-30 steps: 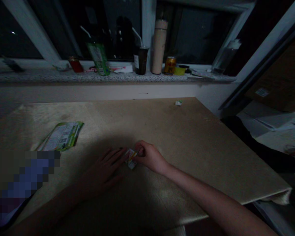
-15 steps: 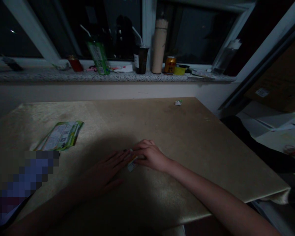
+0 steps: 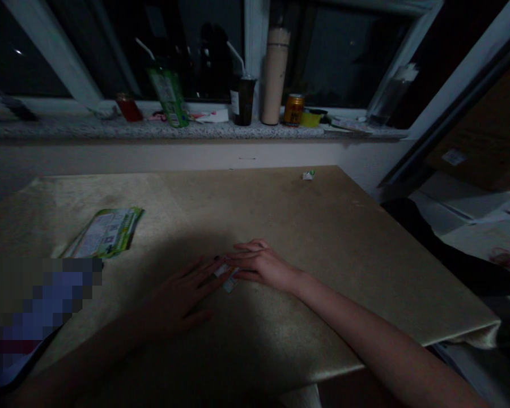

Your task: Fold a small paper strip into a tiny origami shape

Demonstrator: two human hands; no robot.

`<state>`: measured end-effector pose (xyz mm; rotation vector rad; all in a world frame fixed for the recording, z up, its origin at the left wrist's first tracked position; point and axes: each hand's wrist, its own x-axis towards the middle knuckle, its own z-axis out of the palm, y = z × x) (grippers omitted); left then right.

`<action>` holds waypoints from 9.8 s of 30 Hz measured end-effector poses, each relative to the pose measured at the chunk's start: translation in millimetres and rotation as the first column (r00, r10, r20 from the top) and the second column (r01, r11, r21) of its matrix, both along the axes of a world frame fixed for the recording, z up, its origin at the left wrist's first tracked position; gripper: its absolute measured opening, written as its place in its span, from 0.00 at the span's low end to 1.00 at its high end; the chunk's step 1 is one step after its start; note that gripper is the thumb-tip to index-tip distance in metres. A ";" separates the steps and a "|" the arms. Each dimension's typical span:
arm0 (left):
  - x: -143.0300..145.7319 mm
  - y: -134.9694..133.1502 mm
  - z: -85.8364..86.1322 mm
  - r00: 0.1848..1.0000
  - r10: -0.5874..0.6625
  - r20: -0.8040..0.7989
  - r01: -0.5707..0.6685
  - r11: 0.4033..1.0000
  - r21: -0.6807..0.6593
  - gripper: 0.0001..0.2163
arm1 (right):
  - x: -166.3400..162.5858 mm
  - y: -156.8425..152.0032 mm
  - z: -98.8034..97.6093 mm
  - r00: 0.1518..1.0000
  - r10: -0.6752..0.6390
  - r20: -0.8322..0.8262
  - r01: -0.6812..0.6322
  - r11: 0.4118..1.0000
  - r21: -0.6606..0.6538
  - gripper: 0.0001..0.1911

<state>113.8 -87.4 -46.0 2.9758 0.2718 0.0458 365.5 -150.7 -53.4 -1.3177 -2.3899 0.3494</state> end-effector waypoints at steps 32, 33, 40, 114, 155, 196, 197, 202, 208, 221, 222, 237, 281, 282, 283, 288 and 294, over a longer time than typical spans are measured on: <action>2.6 -2.5 4.1 1.000 -0.007 -0.016 0.005 0.990 -0.142 0.36 | -2.2 -7.3 3.4 0.999 -0.022 0.044 0.016 0.992 0.121 0.22; 2.7 -2.7 4.4 1.000 -0.006 -0.016 0.004 0.990 -0.143 0.36 | -2.5 -7.5 3.7 0.998 -0.018 0.056 0.011 0.992 0.125 0.22; 2.9 -2.8 5.3 1.000 -0.008 -0.005 0.007 0.990 -0.142 0.36 | -2.4 -8.7 2.5 0.990 -0.003 0.138 -0.015 0.992 0.128 0.21; 5.8 13.9 -0.1 0.882 0.409 0.234 -0.267 0.844 -0.466 0.17 | -18.5 -3.8 -6.0 0.790 -0.362 -0.495 0.378 0.923 -0.072 0.05; 12.2 2.2 9.4 0.986 0.121 0.117 -0.142 0.973 0.184 0.13 | -15.3 -4.6 7.8 0.982 0.026 -0.188 -0.028 1.000 -0.006 0.09; -9.3 16.6 0.9 0.998 -0.029 0.060 0.028 1.000 0.014 0.18 | -27.4 16.8 -10.1 0.869 -0.483 -0.111 0.474 0.875 -0.095 0.18; -10.2 17.6 -0.1 0.998 -0.021 0.064 0.022 1.000 -0.011 0.19 | -27.2 16.8 -10.2 0.870 -0.481 -0.112 0.472 0.876 -0.093 0.18; -9.2 18.8 0.1 0.997 -0.053 0.047 0.053 0.999 -0.002 0.19 | -26.9 17.3 -11.1 0.870 -0.479 -0.117 0.473 0.878 -0.082 0.18; -6.1 17.5 4.4 0.995 -0.062 0.076 0.060 0.998 0.028 0.18 | -27.4 17.9 -10.4 0.869 -0.485 -0.100 0.477 0.874 -0.097 0.18; -5.7 12.1 2.0 0.991 -0.084 0.106 0.086 0.996 -0.022 0.18 | -27.4 13.9 -9.4 0.858 -0.506 -0.086 0.508 0.862 -0.009 0.18; -5.5 12.0 2.0 0.991 -0.077 0.106 0.080 0.997 -0.024 0.18 | -26.9 10.5 -6.9 0.865 -0.491 -0.105 0.497 0.867 0.031 0.17; 1.7 2.5 4.7 0.998 -0.031 0.056 0.027 0.997 0.068 0.19 | -6.1 -34.2 10.4 0.991 0.043 0.129 -0.045 0.999 0.013 0.26; -3.0 5.0 -0.7 0.995 -0.030 0.090 0.025 0.998 0.061 0.17 | 18.2 -22.6 6.7 0.991 -0.064 0.114 0.051 0.992 0.116 0.16; -2.9 4.9 -0.8 0.995 -0.030 0.094 0.024 0.998 0.063 0.17 | 17.0 -23.0 7.3 0.991 -0.065 0.117 0.051 0.991 0.121 0.16; -2.7 4.8 -0.9 0.995 -0.030 0.097 0.023 0.998 0.066 0.17 | 15.6 -23.5 7.9 0.990 -0.067 0.121 0.051 0.991 0.127 0.16; 0.2 2.7 -2.5 0.995 -0.026 0.091 0.016 0.994 0.108 0.18 | 9.6 -26.6 7.8 0.992 -0.042 0.118 0.022 0.986 0.165 0.16; 4.0 5.3 -0.4 0.998 -0.020 0.063 0.008 0.982 0.187 0.22 | 1.2 -33.5 14.6 0.992 0.048 0.119 -0.064 0.989 0.135 0.14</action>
